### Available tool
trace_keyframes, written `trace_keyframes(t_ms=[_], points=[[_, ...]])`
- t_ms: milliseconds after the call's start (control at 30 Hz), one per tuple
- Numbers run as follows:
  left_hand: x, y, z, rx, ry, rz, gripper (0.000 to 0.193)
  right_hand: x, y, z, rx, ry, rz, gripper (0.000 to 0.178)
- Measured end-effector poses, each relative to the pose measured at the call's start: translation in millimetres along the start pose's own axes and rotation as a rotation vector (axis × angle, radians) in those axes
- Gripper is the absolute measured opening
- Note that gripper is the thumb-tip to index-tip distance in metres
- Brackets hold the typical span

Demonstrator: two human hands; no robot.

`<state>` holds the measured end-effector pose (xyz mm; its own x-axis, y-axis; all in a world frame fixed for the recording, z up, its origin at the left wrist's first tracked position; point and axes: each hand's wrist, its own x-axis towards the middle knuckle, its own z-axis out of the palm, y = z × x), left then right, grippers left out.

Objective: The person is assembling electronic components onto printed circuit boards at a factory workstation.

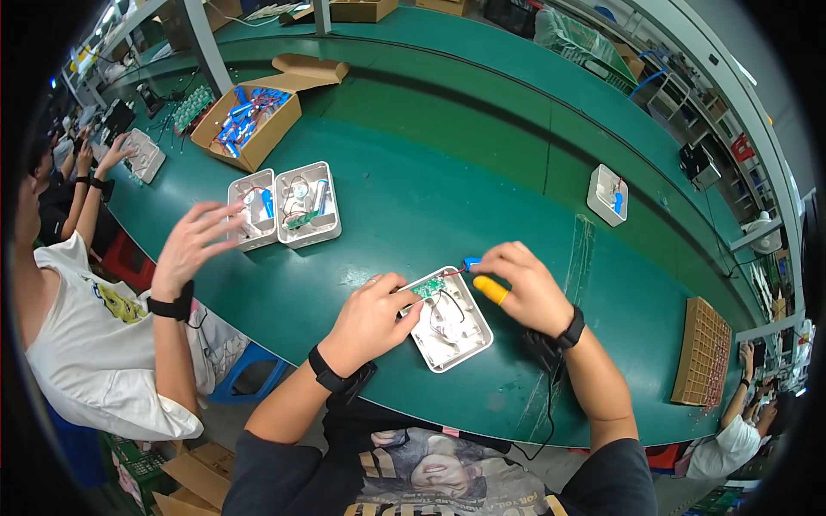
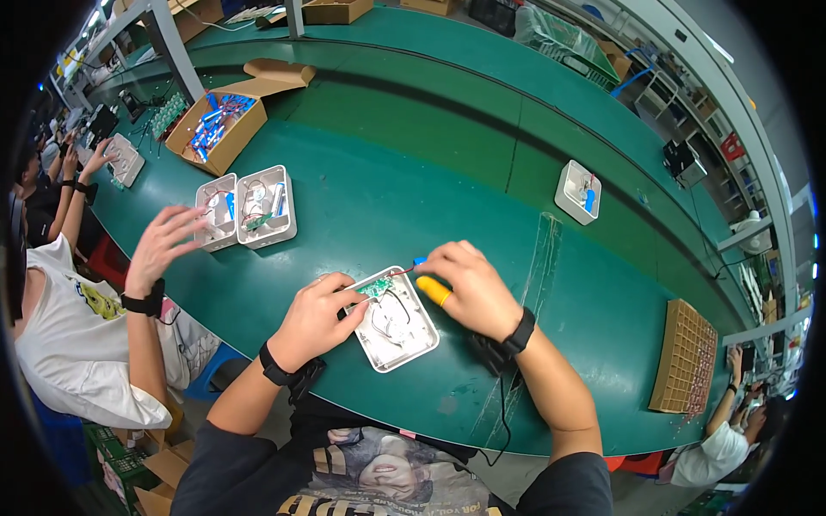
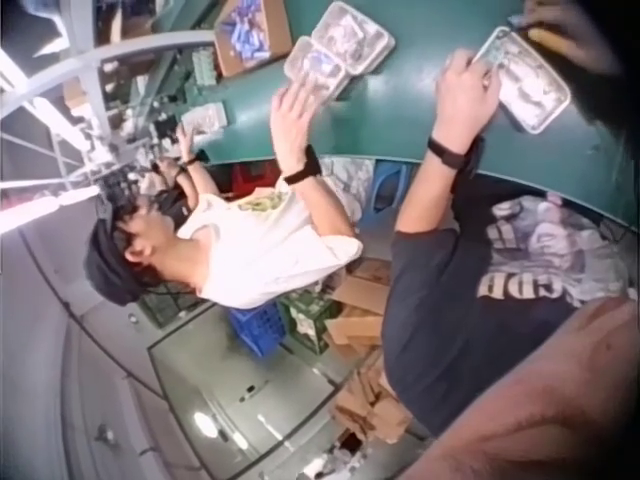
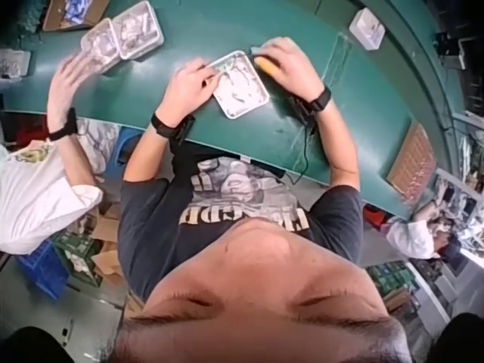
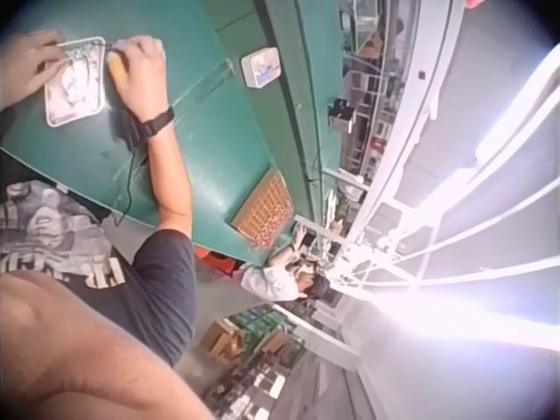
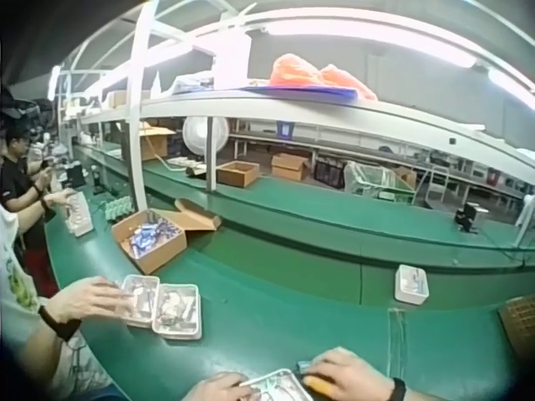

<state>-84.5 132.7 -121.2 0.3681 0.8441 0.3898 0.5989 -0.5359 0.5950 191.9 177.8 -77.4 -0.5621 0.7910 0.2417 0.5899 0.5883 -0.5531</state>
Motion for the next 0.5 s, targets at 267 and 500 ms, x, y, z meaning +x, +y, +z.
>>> trace_keyframes(t_ms=[267, 500], points=[[-1, 5, 4, 0.054, 0.006, -0.036, 0.011, -26, -52, 17, -0.282, -0.129, -0.042, 0.025], [0, 8, 5, 0.067, 0.018, -0.024, 0.010, -20, -57, 34, -0.283, -0.153, -0.052, 0.032]])
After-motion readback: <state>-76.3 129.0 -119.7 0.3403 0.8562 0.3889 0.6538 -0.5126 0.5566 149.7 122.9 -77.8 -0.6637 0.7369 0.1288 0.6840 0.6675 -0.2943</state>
